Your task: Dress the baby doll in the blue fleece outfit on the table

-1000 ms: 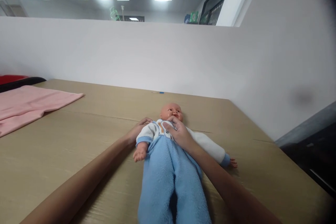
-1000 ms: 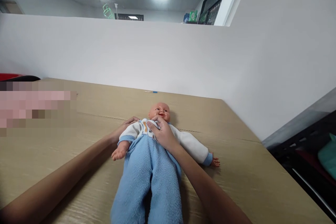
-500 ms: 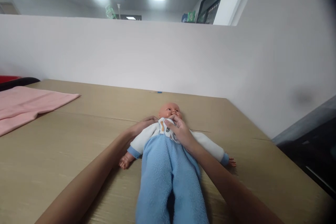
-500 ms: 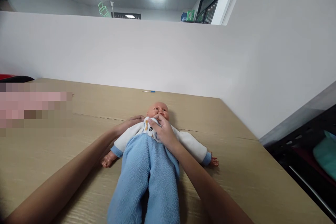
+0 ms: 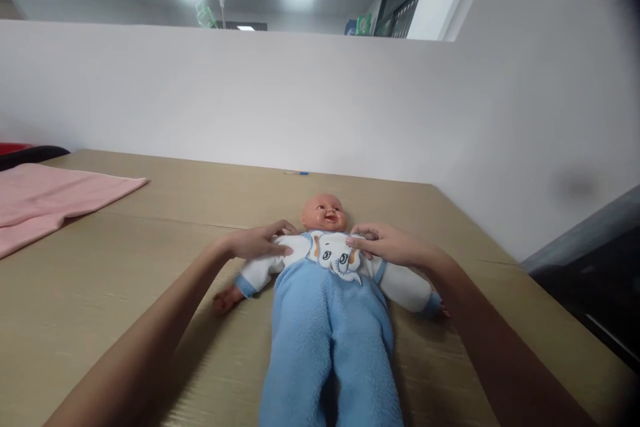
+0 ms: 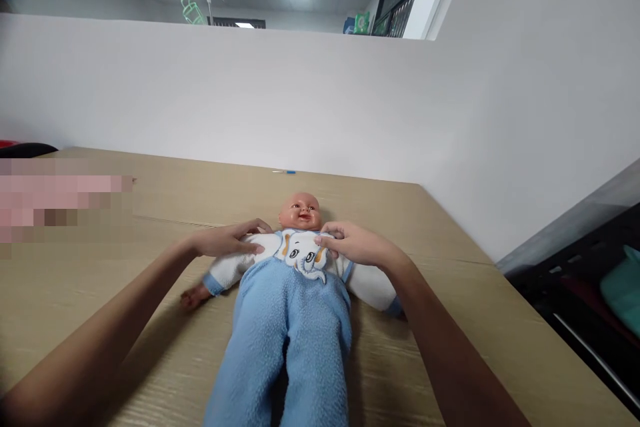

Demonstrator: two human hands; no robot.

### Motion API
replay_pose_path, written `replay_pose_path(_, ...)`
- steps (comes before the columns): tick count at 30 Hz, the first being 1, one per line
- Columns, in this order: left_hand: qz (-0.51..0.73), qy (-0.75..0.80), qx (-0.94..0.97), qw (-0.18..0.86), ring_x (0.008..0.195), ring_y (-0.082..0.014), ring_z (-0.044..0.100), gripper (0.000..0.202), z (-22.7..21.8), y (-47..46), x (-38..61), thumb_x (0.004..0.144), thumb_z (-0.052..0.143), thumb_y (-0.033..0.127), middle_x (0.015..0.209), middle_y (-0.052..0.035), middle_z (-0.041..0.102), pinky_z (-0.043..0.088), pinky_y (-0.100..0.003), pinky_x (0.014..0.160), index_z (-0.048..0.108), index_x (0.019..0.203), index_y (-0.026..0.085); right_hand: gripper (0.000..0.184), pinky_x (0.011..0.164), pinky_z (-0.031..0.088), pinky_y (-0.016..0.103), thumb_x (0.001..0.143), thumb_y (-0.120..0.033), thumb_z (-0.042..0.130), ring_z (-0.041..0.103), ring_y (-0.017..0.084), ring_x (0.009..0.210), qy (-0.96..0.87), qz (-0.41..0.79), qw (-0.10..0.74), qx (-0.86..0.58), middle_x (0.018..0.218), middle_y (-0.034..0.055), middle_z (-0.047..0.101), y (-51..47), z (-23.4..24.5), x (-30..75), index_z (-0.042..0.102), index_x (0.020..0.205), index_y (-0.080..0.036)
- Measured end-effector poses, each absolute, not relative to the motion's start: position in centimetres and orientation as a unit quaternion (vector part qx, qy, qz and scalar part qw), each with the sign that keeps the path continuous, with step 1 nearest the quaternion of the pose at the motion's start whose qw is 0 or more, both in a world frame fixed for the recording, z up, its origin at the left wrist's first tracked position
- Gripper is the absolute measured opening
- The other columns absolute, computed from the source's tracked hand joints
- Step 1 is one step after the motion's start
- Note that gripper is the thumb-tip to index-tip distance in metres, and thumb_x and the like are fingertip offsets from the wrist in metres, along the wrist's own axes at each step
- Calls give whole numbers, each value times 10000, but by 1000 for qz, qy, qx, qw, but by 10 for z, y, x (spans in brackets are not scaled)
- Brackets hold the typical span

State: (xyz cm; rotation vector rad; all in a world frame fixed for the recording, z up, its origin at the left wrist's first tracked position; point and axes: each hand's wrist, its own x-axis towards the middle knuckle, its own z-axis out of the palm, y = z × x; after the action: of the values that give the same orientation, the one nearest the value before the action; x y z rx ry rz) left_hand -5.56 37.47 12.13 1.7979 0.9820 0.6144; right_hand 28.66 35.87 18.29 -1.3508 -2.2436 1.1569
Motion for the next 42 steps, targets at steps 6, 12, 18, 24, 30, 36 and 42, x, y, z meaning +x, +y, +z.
replay_pose_path(6,152,389,791,448,1378,-339,638,617,137,372,-66,854,826,377,1475,-57,710,490,-399,1151,680,1449,306,490,672,395,324,885,-698,703,560,195,676,-774,392,91,-488,666,-2,665,362,180,288,717,882,-209)
replay_pose_path(12,60,379,841,382,1480,-316,530,841,134,374,-71,851,734,283,1662,-34,536,411,-427,1234,424,1630,345,528,692,409,331,887,-728,676,576,201,707,-769,403,70,-490,738,4,690,362,179,294,696,953,-205)
replay_pose_path(18,85,379,871,301,1341,-318,623,701,130,372,-58,861,610,179,1504,-62,653,492,-425,1118,519,1543,312,405,974,527,427,921,-577,652,699,300,1101,-766,278,237,-529,1145,105,769,330,152,305,678,1122,-227)
replay_pose_path(24,101,464,872,121,1378,-387,544,471,155,339,-31,974,524,191,1478,-169,616,464,-560,1132,594,1439,212,465,1088,513,540,890,-525,702,664,385,1237,-787,108,257,-550,1296,145,728,280,115,370,684,1257,-239)
replay_pose_path(30,240,393,886,51,1416,-347,514,347,164,315,58,1079,565,387,1435,-140,651,404,-530,1210,598,1368,198,504,1016,590,517,928,-492,724,733,373,1152,-781,197,242,-541,1281,156,765,250,98,418,666,1355,-228)
replay_pose_path(36,235,381,892,63,1189,-334,651,274,137,338,107,1078,602,431,1204,-120,757,443,-528,1095,673,1167,181,582,971,629,441,789,-502,892,752,316,1099,-664,289,425,-542,1223,129,772,255,88,409,661,1253,-236)
replay_pose_path(42,333,266,892,150,1020,-240,653,279,134,336,99,1109,541,441,1111,-90,717,495,-365,918,656,1146,190,611,1049,597,370,718,-516,955,691,264,1214,-569,377,560,-470,1310,102,725,294,105,371,674,1187,-242)
